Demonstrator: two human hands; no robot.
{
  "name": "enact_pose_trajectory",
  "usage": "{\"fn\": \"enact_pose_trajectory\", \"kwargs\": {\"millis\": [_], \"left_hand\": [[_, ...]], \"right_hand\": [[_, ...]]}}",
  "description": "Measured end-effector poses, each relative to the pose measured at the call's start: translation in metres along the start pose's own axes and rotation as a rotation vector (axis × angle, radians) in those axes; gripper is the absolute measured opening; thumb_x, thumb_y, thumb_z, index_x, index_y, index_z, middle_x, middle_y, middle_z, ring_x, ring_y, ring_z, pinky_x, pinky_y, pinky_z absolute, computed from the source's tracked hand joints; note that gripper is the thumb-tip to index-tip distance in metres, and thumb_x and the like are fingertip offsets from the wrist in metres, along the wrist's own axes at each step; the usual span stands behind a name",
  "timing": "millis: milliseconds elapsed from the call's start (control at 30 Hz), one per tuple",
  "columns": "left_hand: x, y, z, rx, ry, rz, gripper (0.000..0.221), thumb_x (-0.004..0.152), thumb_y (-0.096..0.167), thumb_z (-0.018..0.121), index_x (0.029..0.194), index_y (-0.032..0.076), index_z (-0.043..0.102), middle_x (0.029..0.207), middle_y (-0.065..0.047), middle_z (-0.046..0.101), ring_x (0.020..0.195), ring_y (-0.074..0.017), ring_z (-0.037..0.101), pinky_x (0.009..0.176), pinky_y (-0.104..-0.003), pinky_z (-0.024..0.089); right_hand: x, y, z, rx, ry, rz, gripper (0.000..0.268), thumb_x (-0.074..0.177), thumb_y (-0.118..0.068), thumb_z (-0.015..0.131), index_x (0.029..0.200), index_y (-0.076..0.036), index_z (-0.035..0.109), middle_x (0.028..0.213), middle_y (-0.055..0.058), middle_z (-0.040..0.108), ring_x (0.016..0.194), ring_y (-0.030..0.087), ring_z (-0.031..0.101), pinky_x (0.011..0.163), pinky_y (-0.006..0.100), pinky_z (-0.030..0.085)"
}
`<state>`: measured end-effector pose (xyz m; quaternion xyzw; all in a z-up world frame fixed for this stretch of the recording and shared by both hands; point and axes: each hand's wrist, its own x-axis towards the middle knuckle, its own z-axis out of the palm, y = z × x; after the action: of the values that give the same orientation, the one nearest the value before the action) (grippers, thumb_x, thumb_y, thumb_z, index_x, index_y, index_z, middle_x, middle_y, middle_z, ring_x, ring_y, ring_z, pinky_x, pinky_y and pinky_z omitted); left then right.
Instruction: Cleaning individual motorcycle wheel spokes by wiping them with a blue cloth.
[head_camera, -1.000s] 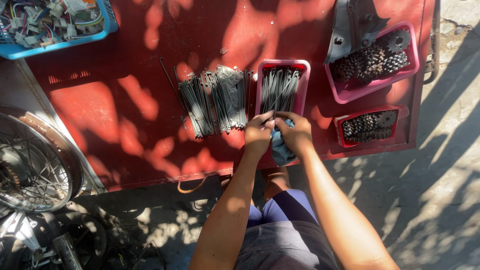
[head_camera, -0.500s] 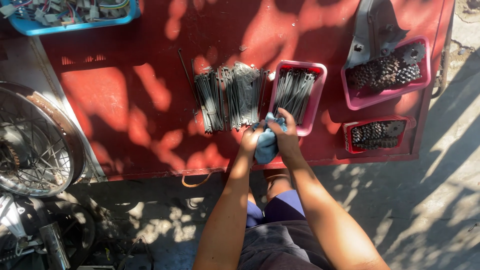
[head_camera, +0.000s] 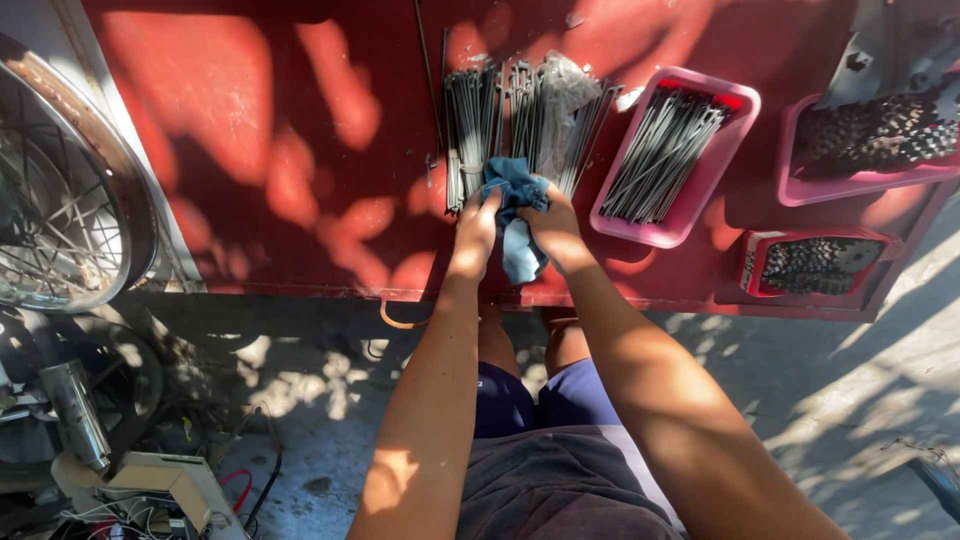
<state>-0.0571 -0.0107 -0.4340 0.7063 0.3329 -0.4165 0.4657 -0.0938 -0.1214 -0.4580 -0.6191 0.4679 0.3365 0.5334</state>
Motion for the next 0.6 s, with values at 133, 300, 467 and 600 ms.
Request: {"fn": "enact_pose_trajectory", "kwargs": {"millis": [133, 300, 467, 600], "left_hand": [[0.029, -0.022, 0.002, 0.031, -0.074, -0.026, 0.078, 0.097, 0.062, 0.054, 0.154, 0.010, 0.044, 0.157, -0.022, 0.045, 0.149, -0.0383, 0.037, 0.124, -0.052, 0.029], [0.026, -0.005, 0.008, 0.008, -0.136, -0.094, 0.092, 0.094, 0.069, 0.052, 0.160, 0.008, 0.032, 0.165, -0.021, 0.032, 0.154, -0.0370, 0.027, 0.129, -0.050, 0.021], [0.022, 0.015, 0.015, -0.080, -0.207, -0.175, 0.107, 0.087, 0.081, 0.050, 0.163, 0.010, 0.026, 0.169, -0.017, 0.027, 0.157, -0.0332, 0.020, 0.130, -0.049, 0.013], [0.024, 0.022, 0.015, -0.062, -0.234, -0.178, 0.109, 0.088, 0.083, 0.044, 0.164, 0.007, 0.022, 0.169, -0.020, 0.023, 0.157, -0.0347, 0.019, 0.130, -0.051, 0.014]], "right_hand": [[0.014, -0.001, 0.006, -0.010, 0.033, -0.054, 0.043, 0.085, -0.029, 0.075, 0.125, -0.014, 0.069, 0.114, 0.014, 0.074, 0.115, 0.032, 0.069, 0.092, 0.043, 0.056], [0.024, 0.003, 0.012, 0.006, 0.062, -0.021, 0.034, 0.083, -0.030, 0.077, 0.113, -0.013, 0.074, 0.101, 0.010, 0.076, 0.101, 0.028, 0.073, 0.084, 0.042, 0.058], [0.032, -0.004, 0.007, 0.087, 0.026, 0.056, 0.029, 0.080, -0.031, 0.077, 0.106, -0.019, 0.078, 0.098, 0.007, 0.075, 0.102, 0.025, 0.072, 0.088, 0.038, 0.056], [0.026, -0.006, 0.005, 0.146, 0.037, 0.079, 0.026, 0.082, -0.028, 0.077, 0.106, -0.017, 0.079, 0.099, 0.006, 0.075, 0.101, 0.024, 0.071, 0.086, 0.036, 0.055]]}}
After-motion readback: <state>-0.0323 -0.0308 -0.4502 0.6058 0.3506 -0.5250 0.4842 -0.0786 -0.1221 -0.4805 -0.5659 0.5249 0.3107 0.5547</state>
